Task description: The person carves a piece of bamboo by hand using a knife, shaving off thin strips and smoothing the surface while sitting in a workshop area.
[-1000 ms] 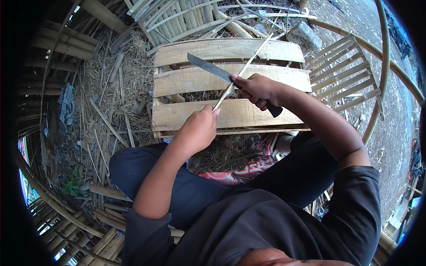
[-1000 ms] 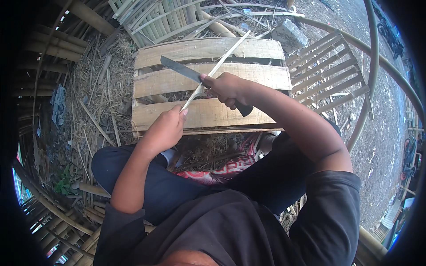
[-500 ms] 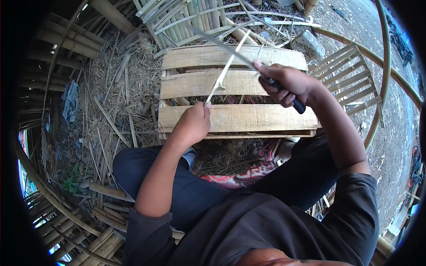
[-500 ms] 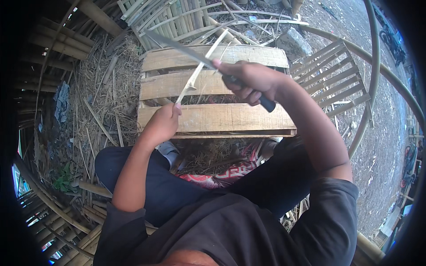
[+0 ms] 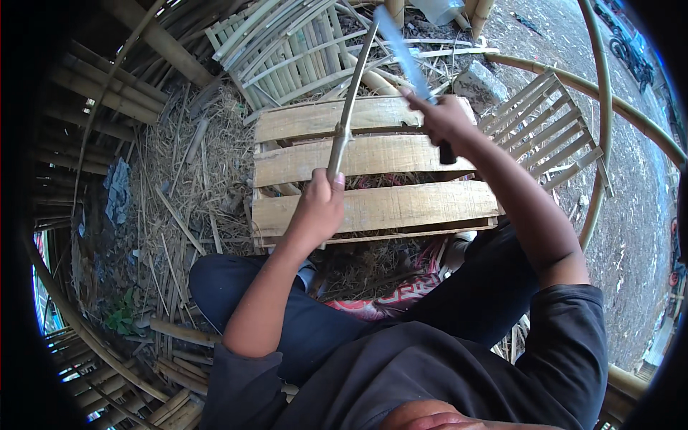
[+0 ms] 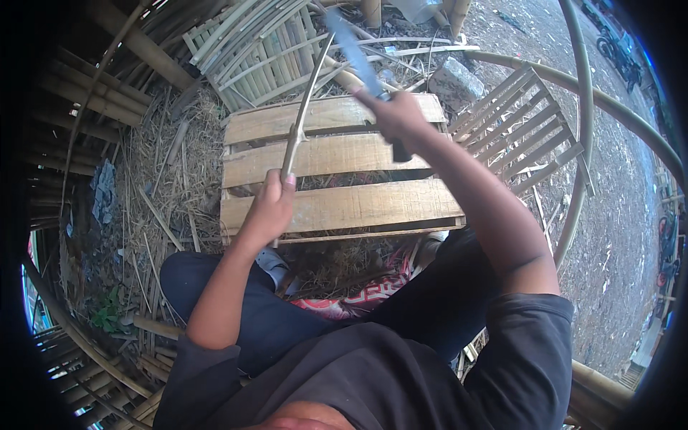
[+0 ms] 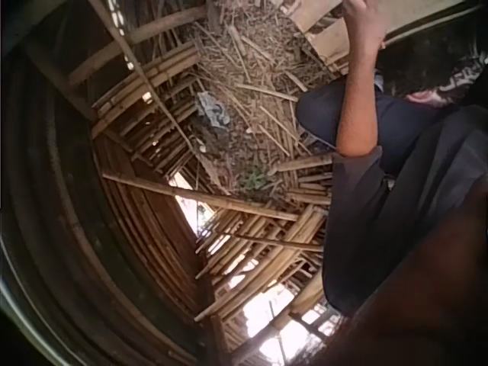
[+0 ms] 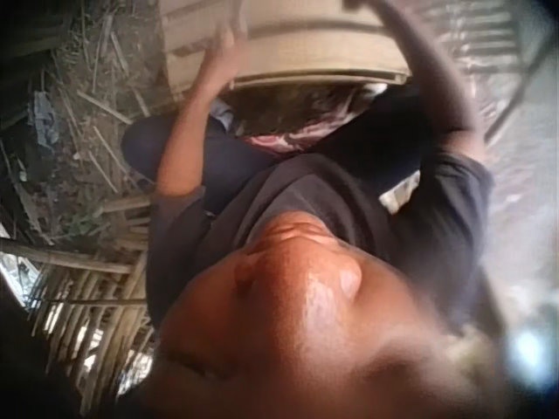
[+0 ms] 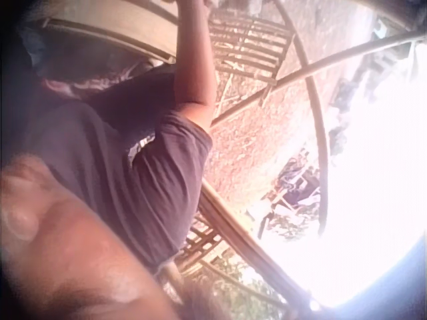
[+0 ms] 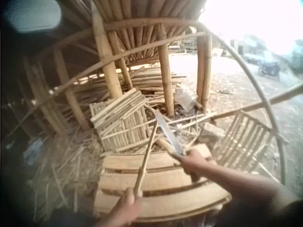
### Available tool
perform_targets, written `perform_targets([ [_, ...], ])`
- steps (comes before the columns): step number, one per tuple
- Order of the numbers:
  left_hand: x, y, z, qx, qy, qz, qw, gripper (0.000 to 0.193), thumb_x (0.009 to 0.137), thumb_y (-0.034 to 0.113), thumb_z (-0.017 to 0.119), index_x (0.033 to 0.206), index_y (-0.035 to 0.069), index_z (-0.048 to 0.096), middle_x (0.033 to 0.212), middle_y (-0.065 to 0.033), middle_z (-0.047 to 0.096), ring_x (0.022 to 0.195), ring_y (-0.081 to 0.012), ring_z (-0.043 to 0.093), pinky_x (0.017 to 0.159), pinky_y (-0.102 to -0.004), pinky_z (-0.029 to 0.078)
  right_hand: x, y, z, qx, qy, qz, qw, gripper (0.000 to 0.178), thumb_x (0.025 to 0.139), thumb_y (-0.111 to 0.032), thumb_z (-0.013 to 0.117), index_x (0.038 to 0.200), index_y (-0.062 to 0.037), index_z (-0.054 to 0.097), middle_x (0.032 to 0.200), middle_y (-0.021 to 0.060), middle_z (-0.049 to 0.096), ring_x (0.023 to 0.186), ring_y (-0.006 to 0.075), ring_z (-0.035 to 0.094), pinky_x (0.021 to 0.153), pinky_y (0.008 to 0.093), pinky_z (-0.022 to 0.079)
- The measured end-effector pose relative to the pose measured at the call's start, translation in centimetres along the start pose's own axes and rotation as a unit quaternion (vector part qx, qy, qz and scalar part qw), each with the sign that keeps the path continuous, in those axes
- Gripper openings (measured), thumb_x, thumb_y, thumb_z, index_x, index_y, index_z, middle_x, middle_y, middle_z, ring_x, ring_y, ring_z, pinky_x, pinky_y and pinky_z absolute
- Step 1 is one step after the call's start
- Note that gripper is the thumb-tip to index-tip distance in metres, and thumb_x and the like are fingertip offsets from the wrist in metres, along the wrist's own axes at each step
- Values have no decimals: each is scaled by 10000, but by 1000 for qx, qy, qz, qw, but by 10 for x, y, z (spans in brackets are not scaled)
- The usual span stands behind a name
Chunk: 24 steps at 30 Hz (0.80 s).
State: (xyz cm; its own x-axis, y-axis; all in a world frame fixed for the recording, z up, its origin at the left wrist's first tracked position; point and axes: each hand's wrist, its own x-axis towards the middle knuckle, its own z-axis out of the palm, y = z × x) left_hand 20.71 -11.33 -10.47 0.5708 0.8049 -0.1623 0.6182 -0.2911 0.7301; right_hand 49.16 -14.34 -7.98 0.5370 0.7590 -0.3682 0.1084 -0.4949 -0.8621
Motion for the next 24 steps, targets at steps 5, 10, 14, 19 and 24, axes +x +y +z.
perform_targets([
  [5, -6, 28, 17, 3, -37, 50, 998, 386, 1057, 281, 435, 1198, -73, 373, 989, -363, 581, 973, -520, 594, 827, -534, 459, -44, -9, 36, 47, -107, -58, 991, 496, 841, -496, 781, 920, -19, 671, 563, -69, 447, 421, 40, 381, 382, 241, 270],
  [10, -2, 23, 25, 40, -49, 85, 994, 386, 1023, 227, 528, 1201, -62, 346, 1109, -363, 532, 1026, -474, 599, 865, -512, 474, -41, -11, 31, -37, -74, -223, 971, 317, 859, -317, 810, 900, -8, 749, 575, -88, 486, 488, 16, 367, 437, 252, 277],
  [14, 12, 21, -4, -70, -70, 114, 989, 385, 1049, 239, 485, 1282, -54, 396, 1153, -233, 584, 1048, -314, 632, 907, -413, 504, -41, -26, -2, -109, -63, -289, 949, 236, 870, -227, 794, 912, 3, 762, 652, -38, 617, 588, 19, 486, 507, 259, 408],
  [19, 26, 4, -78, -506, -105, -39, 855, 565, 1059, 418, 354, 1274, -87, 486, 1136, -218, 638, 1078, -305, 664, 833, -389, 592, -24, -23, -46, -318, 7, -395, 862, 272, 824, -154, 747, 1091, -197, 775, 722, 40, 734, 592, 145, 681, 607, 326, 553],
  [24, 8, 26, -94, -536, -406, -103, 733, 792, 1033, 574, 215, 1348, -117, 439, 1106, -273, 648, 997, -379, 696, 682, -433, 643, -2, 2, -54, -346, -4, -556, 756, 313, 765, -202, 798, 1078, -217, 777, 672, 32, 707, 559, 206, 655, 571, 344, 537],
])
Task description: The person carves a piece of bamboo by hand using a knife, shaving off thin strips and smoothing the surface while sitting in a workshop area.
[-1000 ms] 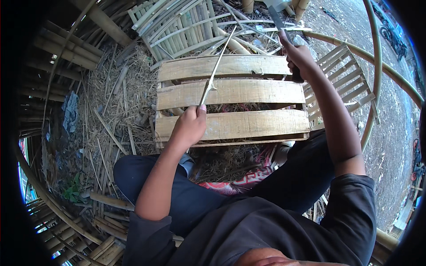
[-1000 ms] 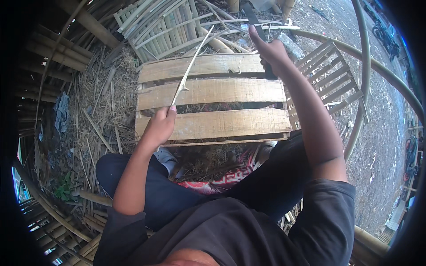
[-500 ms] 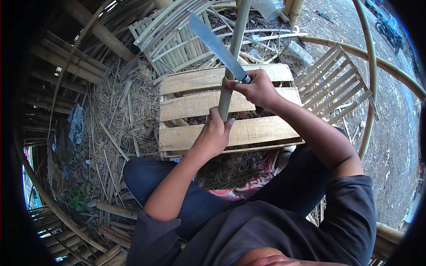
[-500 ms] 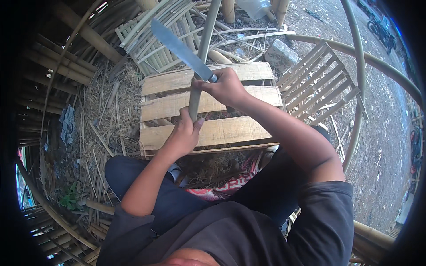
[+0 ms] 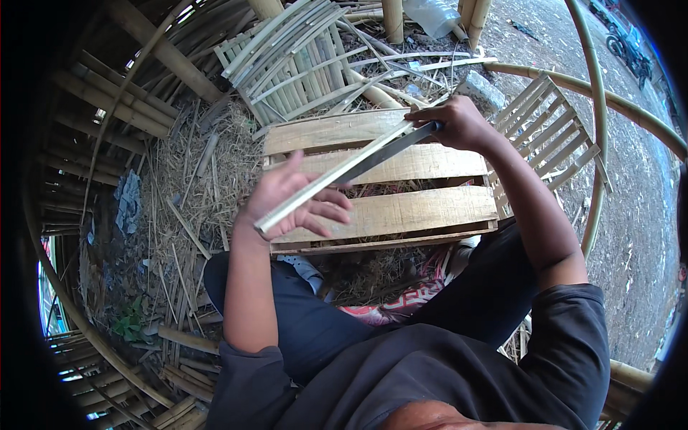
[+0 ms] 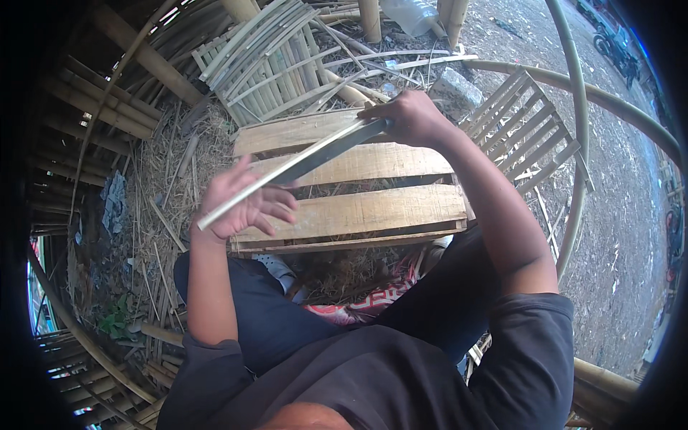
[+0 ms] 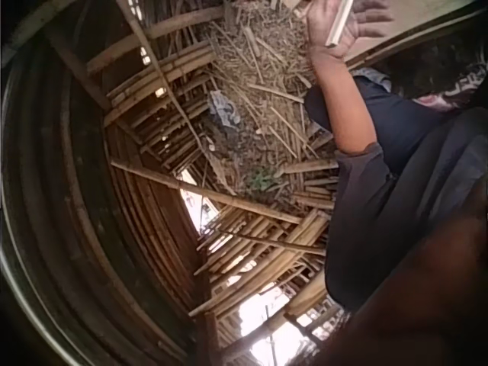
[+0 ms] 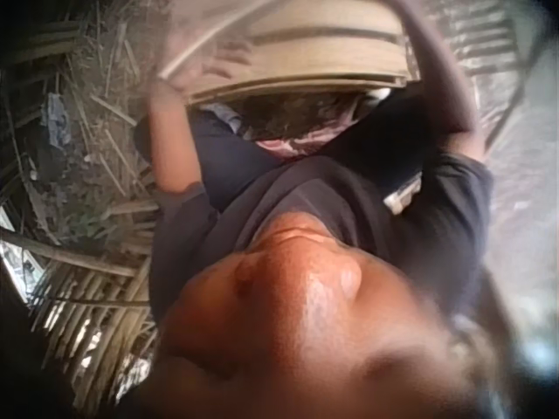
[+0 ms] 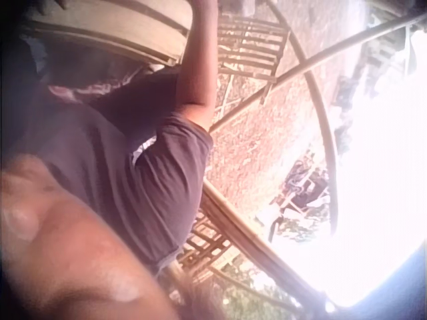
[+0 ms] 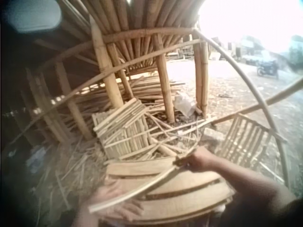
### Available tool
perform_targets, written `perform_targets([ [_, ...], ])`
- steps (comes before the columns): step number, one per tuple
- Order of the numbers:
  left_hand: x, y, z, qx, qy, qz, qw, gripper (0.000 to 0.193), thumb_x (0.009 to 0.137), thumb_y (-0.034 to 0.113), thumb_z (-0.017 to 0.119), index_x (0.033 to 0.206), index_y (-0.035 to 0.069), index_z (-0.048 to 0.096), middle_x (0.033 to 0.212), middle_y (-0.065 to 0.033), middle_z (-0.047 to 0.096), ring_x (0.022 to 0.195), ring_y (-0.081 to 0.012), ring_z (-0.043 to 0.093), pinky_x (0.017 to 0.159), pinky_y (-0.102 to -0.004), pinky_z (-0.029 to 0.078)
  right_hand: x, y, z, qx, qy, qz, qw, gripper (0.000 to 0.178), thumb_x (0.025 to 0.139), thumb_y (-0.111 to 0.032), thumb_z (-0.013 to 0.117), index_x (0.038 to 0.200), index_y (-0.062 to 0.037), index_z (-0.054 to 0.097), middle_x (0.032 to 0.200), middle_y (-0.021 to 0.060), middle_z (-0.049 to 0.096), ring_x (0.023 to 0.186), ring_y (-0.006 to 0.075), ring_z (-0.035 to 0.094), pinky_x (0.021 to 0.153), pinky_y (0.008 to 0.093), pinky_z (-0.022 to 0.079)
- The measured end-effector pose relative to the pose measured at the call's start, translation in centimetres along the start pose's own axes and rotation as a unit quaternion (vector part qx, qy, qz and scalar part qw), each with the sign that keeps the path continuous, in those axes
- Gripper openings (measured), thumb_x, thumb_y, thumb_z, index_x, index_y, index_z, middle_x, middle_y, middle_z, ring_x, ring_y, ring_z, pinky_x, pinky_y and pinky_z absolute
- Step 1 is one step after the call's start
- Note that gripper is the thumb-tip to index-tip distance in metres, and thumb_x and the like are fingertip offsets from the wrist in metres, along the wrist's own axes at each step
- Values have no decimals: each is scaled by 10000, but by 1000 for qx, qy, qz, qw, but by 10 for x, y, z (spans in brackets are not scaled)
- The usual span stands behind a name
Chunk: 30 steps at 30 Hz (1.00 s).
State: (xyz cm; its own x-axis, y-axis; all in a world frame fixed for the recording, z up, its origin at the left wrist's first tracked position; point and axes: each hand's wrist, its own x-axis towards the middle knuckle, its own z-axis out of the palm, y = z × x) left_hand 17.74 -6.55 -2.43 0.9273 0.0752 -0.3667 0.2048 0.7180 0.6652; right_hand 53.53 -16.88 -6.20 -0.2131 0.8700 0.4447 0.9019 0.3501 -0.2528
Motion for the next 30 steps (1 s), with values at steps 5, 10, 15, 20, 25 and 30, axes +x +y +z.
perform_targets([
  [5, 6, -23, 4, -65, -50, -48, 995, 757, 1038, 561, 290, 1373, -109, 404, 866, -163, 645, 737, -285, 726, 505, -335, 621, 0, 0, 7, -5, -19, -11, 1000, 325, 746, -188, 800, 1068, -221, 777, 688, 48, 704, 584, 225, 660, 576, 367, 526],
  [10, -2, -22, 15, -53, -26, -67, 996, 536, 1076, 370, 395, 1388, -66, 391, 698, -12, 485, 473, -69, 500, 339, -214, 431, 1, 0, 4, -42, -124, 70, 989, 417, 755, -59, 726, 1134, -229, 761, 751, 111, 707, 605, 279, 637, 585, 394, 515],
  [15, -1, -22, 10, -77, 128, -33, 988, 433, 1087, 318, 384, 1356, -19, 420, 673, 28, 398, 433, -8, 372, 301, -170, 347, -9, 35, -25, -45, -161, 172, 971, 265, 780, -48, 689, 993, -168, 792, 731, 114, 714, 609, 249, 662, 613, 380, 546],
  [20, 4, -33, -14, -302, 24, 33, 953, 487, 1104, 234, 283, 1495, -45, 203, 666, -22, 432, 433, -91, 467, 306, -210, 406, -13, 39, -50, -116, -118, 317, 934, 174, 868, -259, 717, 988, -148, 774, 807, 84, 732, 717, 250, 700, 689, 418, 554],
  [25, 4, -30, -10, -362, -59, 36, 930, 589, 1102, 306, 308, 1534, -34, 98, 632, -31, 426, 420, -89, 497, 294, -204, 415, -8, 29, -46, -91, -87, 378, 917, 231, 863, -283, 738, 1015, -112, 770, 816, 114, 731, 715, 263, 701, 689, 412, 557],
  [30, 17, -32, -7, -346, -92, 33, 933, 560, 1077, 97, 257, 1553, -18, -14, 650, -42, 431, 425, -100, 485, 302, -227, 433, -5, 14, -28, 59, -119, 367, 921, 372, 869, -376, 775, 908, -12, 715, 608, -28, 556, 524, 97, 507, 525, 304, 428],
])
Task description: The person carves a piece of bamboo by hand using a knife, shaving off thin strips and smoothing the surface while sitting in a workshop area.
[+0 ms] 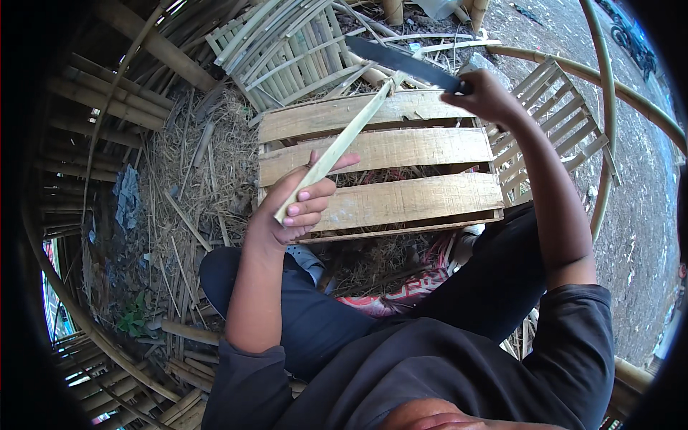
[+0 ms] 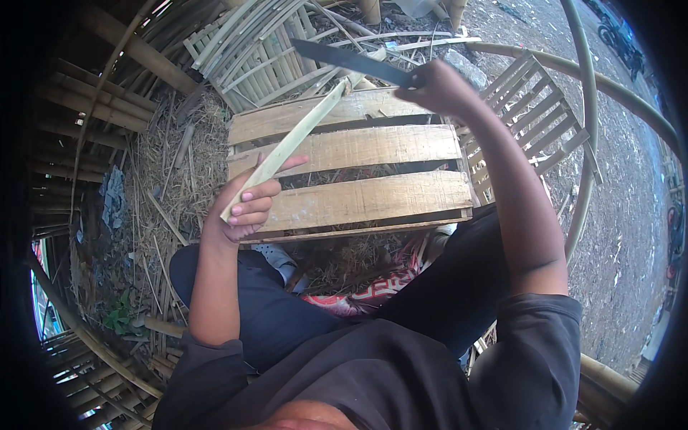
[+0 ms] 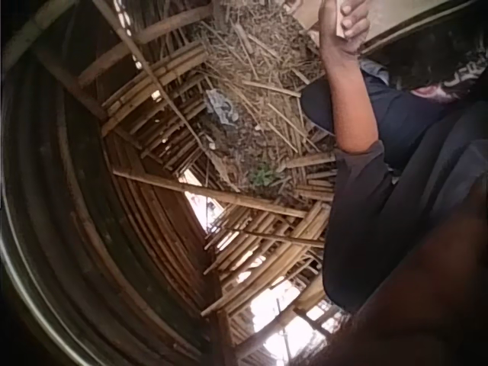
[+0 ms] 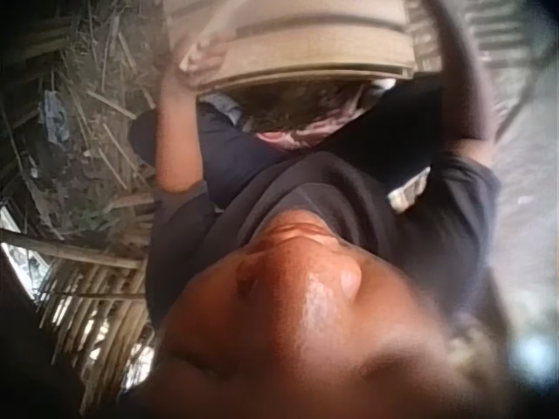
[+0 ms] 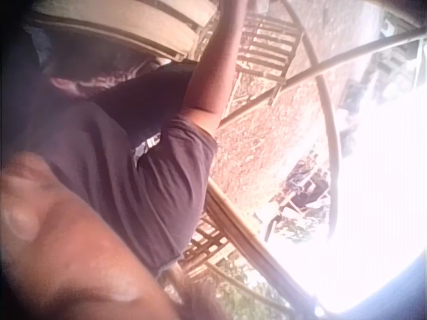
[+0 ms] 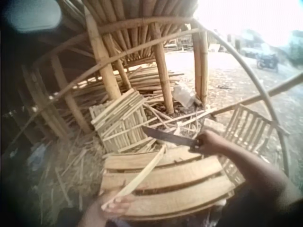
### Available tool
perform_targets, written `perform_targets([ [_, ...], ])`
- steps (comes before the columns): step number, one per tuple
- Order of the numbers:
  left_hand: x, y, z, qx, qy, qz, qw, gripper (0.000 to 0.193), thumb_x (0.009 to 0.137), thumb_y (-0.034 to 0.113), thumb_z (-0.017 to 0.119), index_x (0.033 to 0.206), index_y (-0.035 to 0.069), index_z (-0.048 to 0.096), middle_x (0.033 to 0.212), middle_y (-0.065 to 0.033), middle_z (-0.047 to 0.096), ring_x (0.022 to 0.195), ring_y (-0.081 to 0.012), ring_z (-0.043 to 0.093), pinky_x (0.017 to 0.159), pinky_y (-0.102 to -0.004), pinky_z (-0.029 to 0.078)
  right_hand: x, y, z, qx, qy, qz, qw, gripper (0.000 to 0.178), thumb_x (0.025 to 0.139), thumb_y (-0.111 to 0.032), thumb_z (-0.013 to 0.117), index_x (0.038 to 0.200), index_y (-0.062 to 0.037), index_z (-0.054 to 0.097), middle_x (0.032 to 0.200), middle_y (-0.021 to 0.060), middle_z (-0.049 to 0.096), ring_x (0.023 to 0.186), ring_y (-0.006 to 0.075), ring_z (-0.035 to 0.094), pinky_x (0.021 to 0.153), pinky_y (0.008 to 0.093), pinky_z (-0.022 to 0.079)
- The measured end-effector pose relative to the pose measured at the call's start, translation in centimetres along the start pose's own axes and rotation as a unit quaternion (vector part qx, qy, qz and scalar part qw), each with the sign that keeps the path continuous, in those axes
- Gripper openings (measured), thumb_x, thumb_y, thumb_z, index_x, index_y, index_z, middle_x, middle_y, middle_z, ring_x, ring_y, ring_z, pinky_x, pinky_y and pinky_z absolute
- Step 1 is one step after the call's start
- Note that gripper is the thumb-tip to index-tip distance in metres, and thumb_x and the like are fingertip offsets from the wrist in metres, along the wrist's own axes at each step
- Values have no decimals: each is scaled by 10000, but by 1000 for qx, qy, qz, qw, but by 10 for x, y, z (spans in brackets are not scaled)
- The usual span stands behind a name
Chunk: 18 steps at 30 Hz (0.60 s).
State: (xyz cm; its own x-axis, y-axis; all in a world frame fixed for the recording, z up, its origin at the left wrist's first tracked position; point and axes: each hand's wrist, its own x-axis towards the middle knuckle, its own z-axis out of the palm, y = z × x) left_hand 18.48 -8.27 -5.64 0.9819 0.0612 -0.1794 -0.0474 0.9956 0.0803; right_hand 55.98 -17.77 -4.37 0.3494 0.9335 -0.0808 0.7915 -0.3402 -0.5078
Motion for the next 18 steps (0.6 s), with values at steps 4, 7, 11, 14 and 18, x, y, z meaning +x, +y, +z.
perform_targets([
  [4, 16, -12, 4, 285, 176, 26, 942, 650, 1078, 419, 345, 1520, -43, 227, 616, 33, 399, 407, -23, 417, 298, -196, 384, -13, -39, 49, 219, -123, 128, 960, 565, 851, -517, 758, 953, 35, 688, 576, -27, 493, 456, 91, 489, 423, 265, 389],
  [7, 26, -24, -4, 468, 309, 22, 828, 605, 1041, 521, 407, 1410, 45, 460, 634, 29, 433, 419, -50, 398, 351, -219, 363, -24, -66, 80, 339, -150, 203, 906, 676, 846, -599, 722, 1021, 52, 684, 559, -42, 431, 427, 96, 439, 409, 275, 354],
  [11, 43, -42, -2, 578, 380, 13, 723, 452, 1042, 509, 419, 973, 69, 493, 642, -26, 496, 429, -96, 468, 362, -252, 418, -25, -69, 111, 424, -161, 218, 864, 456, 860, -409, 773, 872, 30, 651, 552, -20, 407, 411, 106, 395, 394, 294, 323],
  [14, 43, -45, -5, 476, 378, 33, 794, 431, 1045, 495, 424, 1010, 75, 512, 656, -34, 518, 428, -108, 483, 381, -287, 448, -22, -72, 114, 406, -148, 229, 872, 314, 854, -234, 775, 710, -35, 579, 563, 5, 441, 421, 116, 410, 404, 306, 354],
  [18, 31, -44, 3, 331, 300, -41, 894, 393, 1047, 457, 435, 1059, 78, 535, 700, -38, 570, 515, -149, 613, 443, -291, 515, -13, -66, 116, 488, -99, 257, 828, 246, 861, -191, 744, 733, -34, 604, 562, -7, 444, 426, 112, 400, 421, 311, 369],
])
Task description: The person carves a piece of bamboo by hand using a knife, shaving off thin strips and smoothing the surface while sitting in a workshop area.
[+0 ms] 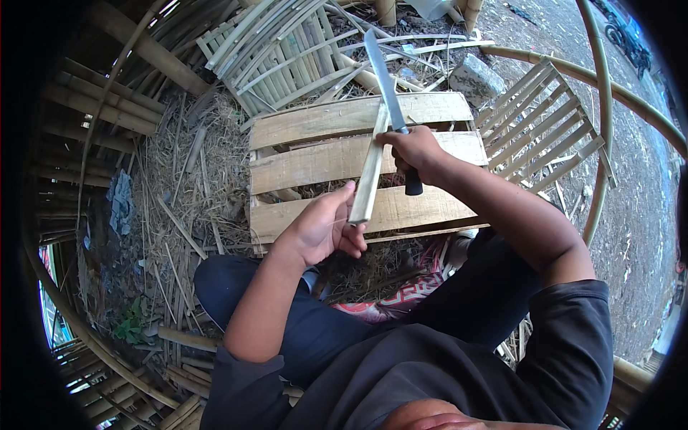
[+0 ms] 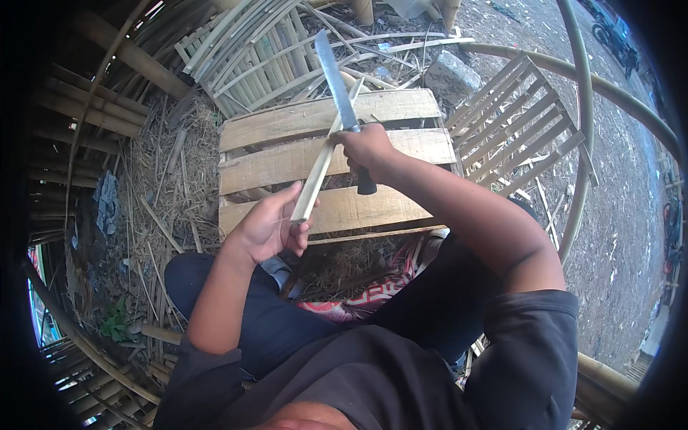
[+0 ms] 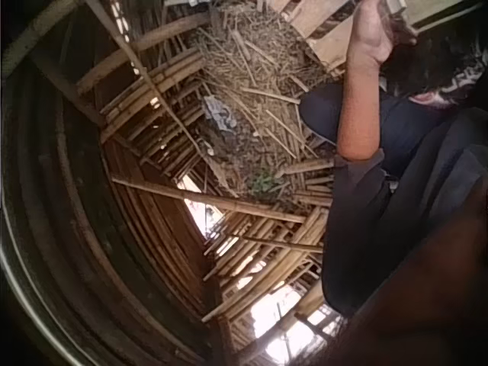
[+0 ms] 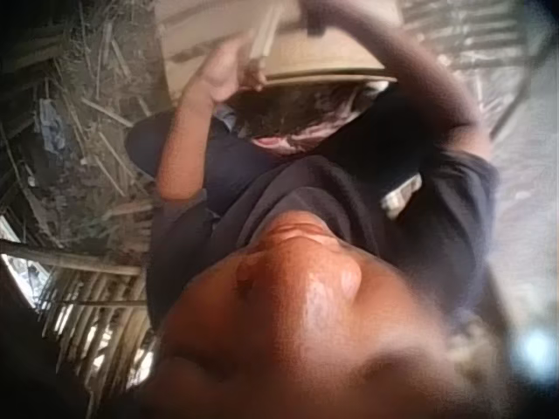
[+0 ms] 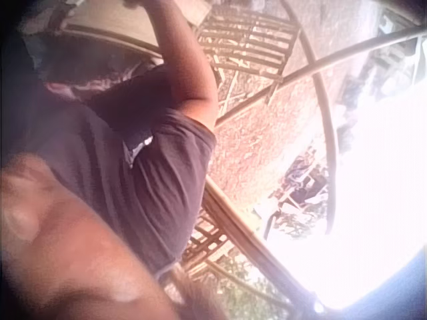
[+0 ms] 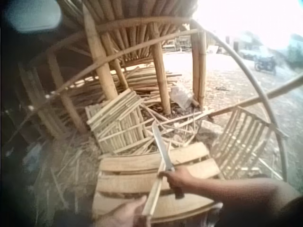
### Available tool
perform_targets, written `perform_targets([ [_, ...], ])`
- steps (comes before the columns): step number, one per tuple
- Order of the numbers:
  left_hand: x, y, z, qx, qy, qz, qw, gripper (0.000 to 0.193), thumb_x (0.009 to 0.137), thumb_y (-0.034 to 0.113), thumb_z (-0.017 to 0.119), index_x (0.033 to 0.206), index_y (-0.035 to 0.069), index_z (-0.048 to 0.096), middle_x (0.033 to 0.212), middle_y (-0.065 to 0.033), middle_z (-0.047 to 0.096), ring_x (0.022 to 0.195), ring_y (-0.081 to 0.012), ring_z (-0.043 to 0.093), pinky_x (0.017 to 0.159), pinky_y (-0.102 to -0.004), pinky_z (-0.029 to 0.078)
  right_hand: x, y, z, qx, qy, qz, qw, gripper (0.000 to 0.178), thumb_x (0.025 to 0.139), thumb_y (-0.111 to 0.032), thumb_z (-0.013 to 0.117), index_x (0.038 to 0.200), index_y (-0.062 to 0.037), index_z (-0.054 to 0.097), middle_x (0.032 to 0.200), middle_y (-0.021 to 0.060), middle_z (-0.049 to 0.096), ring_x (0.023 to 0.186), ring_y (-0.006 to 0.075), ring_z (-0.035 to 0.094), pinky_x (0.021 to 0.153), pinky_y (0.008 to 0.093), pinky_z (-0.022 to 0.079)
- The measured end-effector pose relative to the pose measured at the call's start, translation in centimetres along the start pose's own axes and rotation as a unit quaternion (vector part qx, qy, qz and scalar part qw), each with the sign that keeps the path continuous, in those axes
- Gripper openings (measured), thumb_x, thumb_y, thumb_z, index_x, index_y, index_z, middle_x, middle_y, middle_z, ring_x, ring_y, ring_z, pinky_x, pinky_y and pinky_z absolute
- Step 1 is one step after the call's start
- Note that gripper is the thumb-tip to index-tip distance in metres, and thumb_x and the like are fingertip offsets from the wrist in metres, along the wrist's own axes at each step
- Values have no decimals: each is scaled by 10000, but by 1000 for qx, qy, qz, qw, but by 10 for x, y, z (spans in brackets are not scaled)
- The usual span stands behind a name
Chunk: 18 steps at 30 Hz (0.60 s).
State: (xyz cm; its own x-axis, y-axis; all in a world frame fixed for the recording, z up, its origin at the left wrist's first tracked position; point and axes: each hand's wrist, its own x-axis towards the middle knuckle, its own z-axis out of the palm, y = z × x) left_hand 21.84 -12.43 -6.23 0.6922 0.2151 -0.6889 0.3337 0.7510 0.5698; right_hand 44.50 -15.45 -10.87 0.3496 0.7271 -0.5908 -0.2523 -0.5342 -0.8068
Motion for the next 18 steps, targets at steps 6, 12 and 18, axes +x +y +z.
perform_targets([
  [6, -5, -5, 7, -2, -72, 44, 996, 324, 1072, 358, 398, 1111, 62, 522, 844, -57, 617, 623, -164, 673, 458, -261, 499, 10, 6, -7, -81, 13, -73, 994, 252, 897, -249, 726, 847, -28, 614, 585, -20, 470, 447, 86, 437, 416, 282, 377],
  [12, 0, -3, 0, -97, 20, 91, 991, 286, 1067, 311, 416, 1082, 46, 521, 708, 5, 491, 496, -77, 475, 425, -206, 321, -8, 3, -5, -181, -78, -247, 949, 295, 956, -259, 645, 883, 24, 615, 624, 50, 566, 470, 143, 580, 435, 312, 475],
  [18, -2, 0, -10, -94, 76, 137, 983, 266, 1058, 295, 416, 1026, 56, 527, 614, 43, 402, 470, -71, 375, 443, -223, 298, -25, 8, 2, -309, -128, -416, 845, 305, 976, -269, 651, 866, 8, 589, 590, 60, 527, 529, 105, 461, 500, 327, 390],
])
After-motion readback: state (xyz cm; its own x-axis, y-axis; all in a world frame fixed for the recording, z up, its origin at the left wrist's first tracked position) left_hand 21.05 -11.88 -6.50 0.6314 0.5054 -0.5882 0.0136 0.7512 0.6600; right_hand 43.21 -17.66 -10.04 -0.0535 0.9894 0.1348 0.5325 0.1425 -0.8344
